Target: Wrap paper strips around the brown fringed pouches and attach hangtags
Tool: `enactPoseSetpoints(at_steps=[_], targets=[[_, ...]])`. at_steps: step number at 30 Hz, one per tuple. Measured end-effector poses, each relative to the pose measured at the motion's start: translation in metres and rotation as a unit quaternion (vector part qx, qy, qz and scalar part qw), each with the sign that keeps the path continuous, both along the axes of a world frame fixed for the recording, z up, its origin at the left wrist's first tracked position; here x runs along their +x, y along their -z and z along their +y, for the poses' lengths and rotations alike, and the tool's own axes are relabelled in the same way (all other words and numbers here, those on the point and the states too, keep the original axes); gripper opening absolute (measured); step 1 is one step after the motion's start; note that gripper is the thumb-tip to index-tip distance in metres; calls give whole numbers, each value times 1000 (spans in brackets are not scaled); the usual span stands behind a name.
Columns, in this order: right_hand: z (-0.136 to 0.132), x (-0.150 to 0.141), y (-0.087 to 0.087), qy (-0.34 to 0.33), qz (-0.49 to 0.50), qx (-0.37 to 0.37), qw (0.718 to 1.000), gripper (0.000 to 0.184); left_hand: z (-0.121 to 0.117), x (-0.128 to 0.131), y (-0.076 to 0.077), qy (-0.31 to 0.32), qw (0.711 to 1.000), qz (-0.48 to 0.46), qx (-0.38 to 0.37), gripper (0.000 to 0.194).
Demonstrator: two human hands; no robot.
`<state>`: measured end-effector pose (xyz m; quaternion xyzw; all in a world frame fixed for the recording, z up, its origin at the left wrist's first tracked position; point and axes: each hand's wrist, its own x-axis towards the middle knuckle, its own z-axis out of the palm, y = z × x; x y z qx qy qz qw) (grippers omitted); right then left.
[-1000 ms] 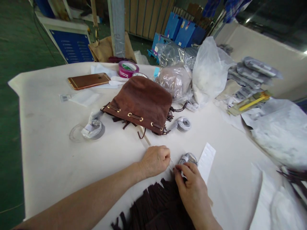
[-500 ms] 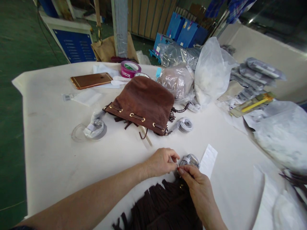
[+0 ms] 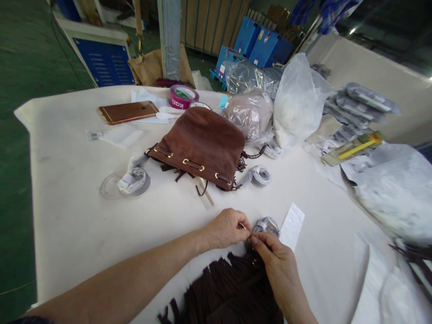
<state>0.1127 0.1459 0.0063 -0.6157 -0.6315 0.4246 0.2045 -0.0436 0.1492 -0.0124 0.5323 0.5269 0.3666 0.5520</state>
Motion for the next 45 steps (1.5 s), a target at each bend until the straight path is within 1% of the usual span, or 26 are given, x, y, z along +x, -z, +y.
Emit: enactPoseSetpoints(at_steps=[5, 10, 13, 15, 17, 19, 21, 24, 26, 29, 32, 34, 38, 42, 45], targets=[[-1, 2, 4, 6, 12, -8, 1000, 31, 0, 1, 1, 0, 1000, -11, -18, 13], [-2, 0, 0, 7, 3, -13, 1000, 31, 1, 1, 0, -5, 998, -48, -46, 14], [-2, 2, -4, 2, -5, -20, 1000, 33, 1, -2, -3, 0, 992, -94, -80, 13], [-2, 8, -8, 8, -9, -14, 1000, 36, 1, -4, -5, 4, 985, -136, -109, 13], [-2, 18, -11, 20, -18, -1, 1000, 39, 1, -5, -6, 5, 974, -183, -137, 12], [-3, 33, -11, 22, -49, 13, 998, 38, 1, -4, -6, 7, 961, -228, -159, 10], [-5, 48, -9, 1, -97, 27, 995, 34, 1, -3, -4, 5, 948, -268, -173, 8], [-8, 64, -3, -50, -149, 56, 986, 31, 2, -3, -2, -4, 933, -310, -182, 10], [-8, 71, 1, -79, -163, 71, 981, 34, 2, -3, -2, -8, 927, -326, -184, 11], [-5, 75, 4, -118, -170, 71, 976, 42, 2, -4, -2, -6, 921, -339, -190, 12], [1, 78, 3, -136, -175, 58, 973, 43, 2, -6, -3, 4, 917, -347, -198, 13], [3, 79, 0, -129, -179, 43, 974, 40, 2, -6, -5, 9, 914, -351, -203, 13], [3, 78, -6, -113, -197, -15, 974, 34, 4, -8, -9, 8, 910, -355, -213, 14], [1, 75, -5, -115, -237, -44, 964, 23, 6, -8, -13, -1, 911, -350, -215, 15], [3, 75, -4, -128, -210, -93, 965, 10, 6, -9, -13, -2, 916, -340, -212, 16]])
